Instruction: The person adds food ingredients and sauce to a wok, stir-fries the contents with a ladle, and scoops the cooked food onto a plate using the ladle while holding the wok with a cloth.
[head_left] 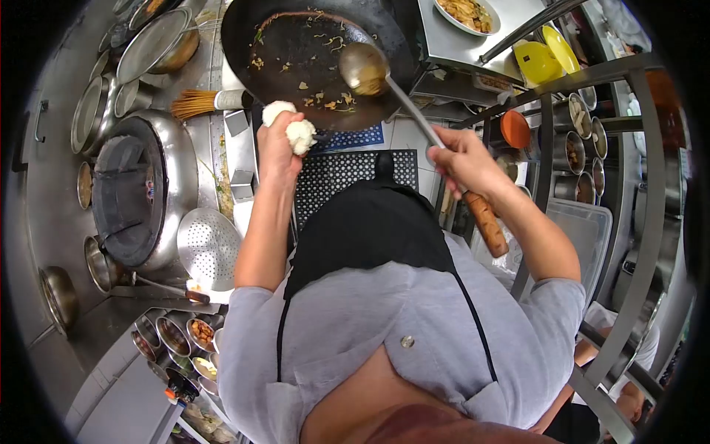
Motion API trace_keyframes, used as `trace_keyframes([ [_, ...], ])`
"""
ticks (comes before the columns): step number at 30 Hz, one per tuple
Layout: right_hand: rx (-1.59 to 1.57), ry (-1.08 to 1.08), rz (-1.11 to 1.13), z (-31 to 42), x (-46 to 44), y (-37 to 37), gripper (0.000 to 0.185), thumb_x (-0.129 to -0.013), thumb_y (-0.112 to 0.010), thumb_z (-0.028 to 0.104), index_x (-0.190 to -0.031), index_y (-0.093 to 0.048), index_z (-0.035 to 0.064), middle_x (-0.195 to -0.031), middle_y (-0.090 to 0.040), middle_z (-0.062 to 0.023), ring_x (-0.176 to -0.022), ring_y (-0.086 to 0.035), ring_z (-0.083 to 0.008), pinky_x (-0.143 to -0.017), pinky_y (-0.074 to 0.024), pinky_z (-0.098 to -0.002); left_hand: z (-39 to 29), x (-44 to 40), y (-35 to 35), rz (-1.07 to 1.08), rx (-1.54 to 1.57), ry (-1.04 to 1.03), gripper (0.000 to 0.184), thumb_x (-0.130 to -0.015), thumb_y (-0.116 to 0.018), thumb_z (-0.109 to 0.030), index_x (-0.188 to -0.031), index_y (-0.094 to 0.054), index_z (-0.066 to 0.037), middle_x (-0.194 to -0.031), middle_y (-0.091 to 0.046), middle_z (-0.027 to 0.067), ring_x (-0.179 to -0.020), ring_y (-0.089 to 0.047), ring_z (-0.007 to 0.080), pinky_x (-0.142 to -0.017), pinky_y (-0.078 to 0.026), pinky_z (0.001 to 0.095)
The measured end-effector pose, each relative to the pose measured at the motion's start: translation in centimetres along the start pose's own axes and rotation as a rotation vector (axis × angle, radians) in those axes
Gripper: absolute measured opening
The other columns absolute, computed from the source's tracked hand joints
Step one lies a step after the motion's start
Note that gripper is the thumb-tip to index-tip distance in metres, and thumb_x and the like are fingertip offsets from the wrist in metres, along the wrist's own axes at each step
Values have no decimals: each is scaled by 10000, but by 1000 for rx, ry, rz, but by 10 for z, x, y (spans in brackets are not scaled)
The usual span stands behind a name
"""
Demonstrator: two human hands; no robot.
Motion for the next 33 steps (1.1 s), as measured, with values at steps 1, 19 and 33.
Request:
trace_keyframes([
  [1,-196,-95,54,-1,4,-16,472,-940,-516,104,-1395,-410,36,-628,-497,7,-393,-464,-67,-323,-407,-214,0,-5,-2,-16,-16,-55,80,-779,-646,-106,-784,-567,-94,-626,-572,15,-432,-539,138,-310,-356,259],
  [19,-942,-22,422,-4,-14,-22,491,-966,-507,132,-1426,-350,65,-675,-498,-31,-395,-458,-72,-294,-371,-214,6,19,13,130,164,233,67,-846,-574,-187,-875,-555,-130,-643,-604,53,-441,-559,144,-261,-353,238],
  [33,393,260,-855,31,-63,225,499,-819,-645,174,-1285,-546,24,-797,-654,-251,-767,-671,-373,-715,-503,-420,-27,-14,-51,178,156,238,57,-806,-588,-198,-788,-541,-173,-620,-568,-9,-435,-525,128,-291,-339,248],
])
Point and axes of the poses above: each hand's wrist, its own x-axis away from the middle knuckle, its own y-axis out of the back of the hand, z = x × y, the point moved 9 cm from there along -x, towards the middle knuckle
